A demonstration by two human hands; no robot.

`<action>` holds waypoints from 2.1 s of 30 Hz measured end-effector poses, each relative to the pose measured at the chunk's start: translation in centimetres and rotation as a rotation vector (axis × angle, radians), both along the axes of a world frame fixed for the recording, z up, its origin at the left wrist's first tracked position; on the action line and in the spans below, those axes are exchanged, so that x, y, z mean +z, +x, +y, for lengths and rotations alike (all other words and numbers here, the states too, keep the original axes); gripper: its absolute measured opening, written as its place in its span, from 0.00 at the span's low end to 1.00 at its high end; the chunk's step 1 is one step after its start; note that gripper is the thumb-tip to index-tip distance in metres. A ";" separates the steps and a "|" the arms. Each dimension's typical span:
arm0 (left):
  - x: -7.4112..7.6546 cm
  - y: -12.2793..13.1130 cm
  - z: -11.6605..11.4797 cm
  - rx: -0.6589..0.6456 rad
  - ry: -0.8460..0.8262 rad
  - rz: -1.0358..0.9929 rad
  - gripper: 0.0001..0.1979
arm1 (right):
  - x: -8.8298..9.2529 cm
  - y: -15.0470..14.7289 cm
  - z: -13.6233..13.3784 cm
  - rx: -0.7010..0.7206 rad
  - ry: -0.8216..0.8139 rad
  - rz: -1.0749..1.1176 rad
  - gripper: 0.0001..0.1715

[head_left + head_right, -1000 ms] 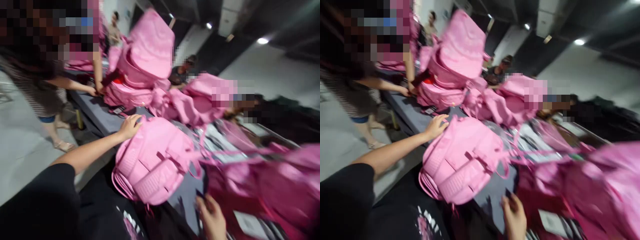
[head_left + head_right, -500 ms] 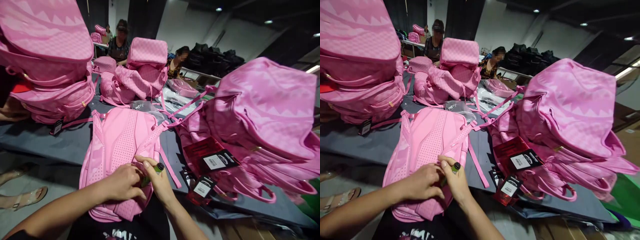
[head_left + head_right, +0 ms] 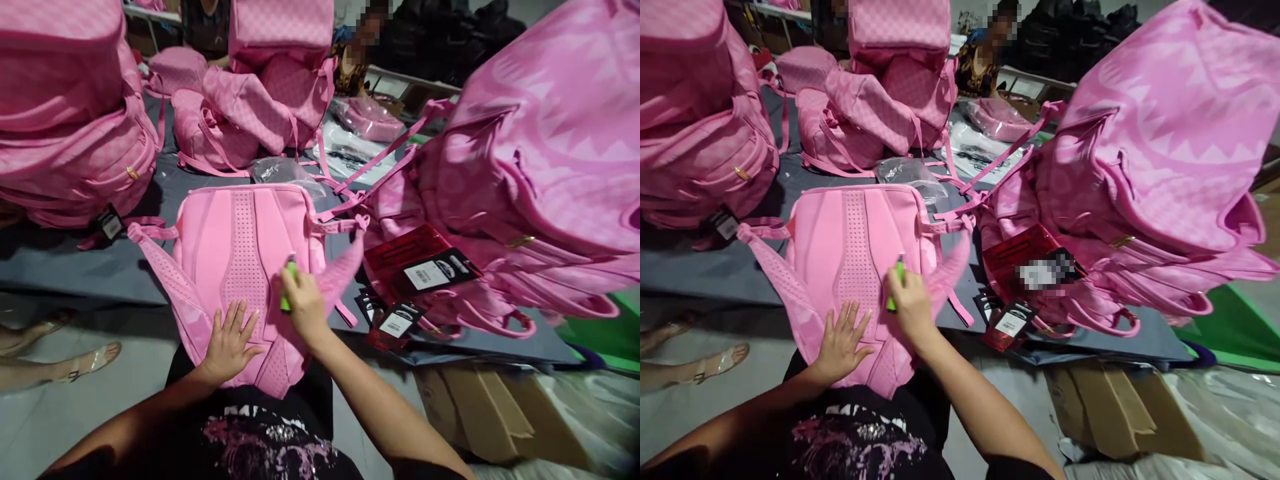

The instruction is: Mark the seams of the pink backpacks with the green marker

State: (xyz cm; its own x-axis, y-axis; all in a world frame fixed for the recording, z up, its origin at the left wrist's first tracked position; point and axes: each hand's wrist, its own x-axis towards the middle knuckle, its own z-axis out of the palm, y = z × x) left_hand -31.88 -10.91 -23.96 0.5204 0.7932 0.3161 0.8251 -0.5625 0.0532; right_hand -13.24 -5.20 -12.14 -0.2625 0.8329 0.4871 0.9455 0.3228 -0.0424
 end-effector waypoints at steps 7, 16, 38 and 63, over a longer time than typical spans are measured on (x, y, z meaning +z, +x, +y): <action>2.3 0.8 -0.8 -0.131 0.000 -0.056 0.32 | -1.3 5.6 -4.2 -0.486 0.367 0.189 0.26; 17.3 7.6 15.9 -0.641 0.099 -0.005 0.22 | -2.6 5.4 -2.4 -0.363 0.281 0.394 0.19; 19.0 6.0 21.0 -0.619 0.064 0.183 0.35 | -0.8 5.2 -2.8 -0.125 0.376 0.576 0.24; 15.0 5.8 16.7 -0.676 0.089 -0.135 0.08 | 0.6 4.1 0.2 -0.196 0.219 0.614 0.09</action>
State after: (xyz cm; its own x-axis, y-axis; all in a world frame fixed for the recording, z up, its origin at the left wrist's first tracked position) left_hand -26.06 5.83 -8.96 0.8427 0.2769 0.4617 0.2813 -0.9577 0.0609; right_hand -9.12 -4.96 -11.57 0.2612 0.7022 0.6624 0.8130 0.2100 -0.5431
